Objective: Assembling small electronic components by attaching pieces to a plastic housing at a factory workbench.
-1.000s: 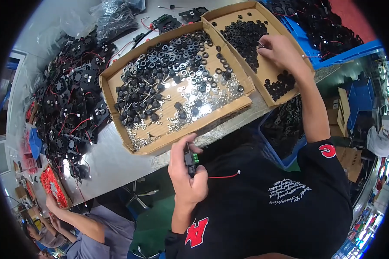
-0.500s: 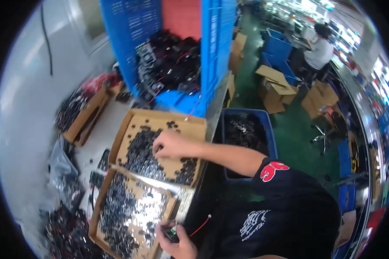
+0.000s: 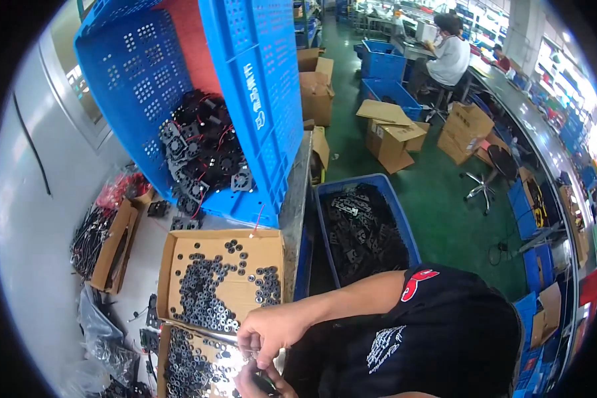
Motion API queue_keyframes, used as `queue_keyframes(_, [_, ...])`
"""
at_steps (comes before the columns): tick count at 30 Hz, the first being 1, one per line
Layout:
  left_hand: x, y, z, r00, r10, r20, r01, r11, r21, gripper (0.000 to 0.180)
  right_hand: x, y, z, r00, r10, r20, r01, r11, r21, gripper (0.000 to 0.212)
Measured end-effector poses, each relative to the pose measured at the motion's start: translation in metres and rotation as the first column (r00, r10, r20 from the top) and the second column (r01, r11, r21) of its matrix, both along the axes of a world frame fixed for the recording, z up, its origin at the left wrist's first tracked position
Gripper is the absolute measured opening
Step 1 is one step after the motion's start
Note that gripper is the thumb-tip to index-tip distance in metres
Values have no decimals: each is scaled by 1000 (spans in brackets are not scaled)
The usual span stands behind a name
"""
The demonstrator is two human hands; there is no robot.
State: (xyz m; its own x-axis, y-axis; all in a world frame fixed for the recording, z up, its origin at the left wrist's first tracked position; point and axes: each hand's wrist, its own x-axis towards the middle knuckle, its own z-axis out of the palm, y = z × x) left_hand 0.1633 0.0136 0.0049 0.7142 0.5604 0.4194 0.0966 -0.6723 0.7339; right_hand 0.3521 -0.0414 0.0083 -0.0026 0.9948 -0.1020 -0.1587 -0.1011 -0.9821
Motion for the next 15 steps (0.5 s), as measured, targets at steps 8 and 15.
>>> queue_keyframes(8, [-2, 0, 8, 990, -101, -100, 127, 942, 310, 34, 6, -15, 10, 902, 44, 430, -73, 996, 51, 43])
queue_keyframes(15, [-60, -8, -8, 961, 54, -272, -115, 971, -212, 31, -42, -17, 8, 933, 53, 356, -115, 982, 153, 25])
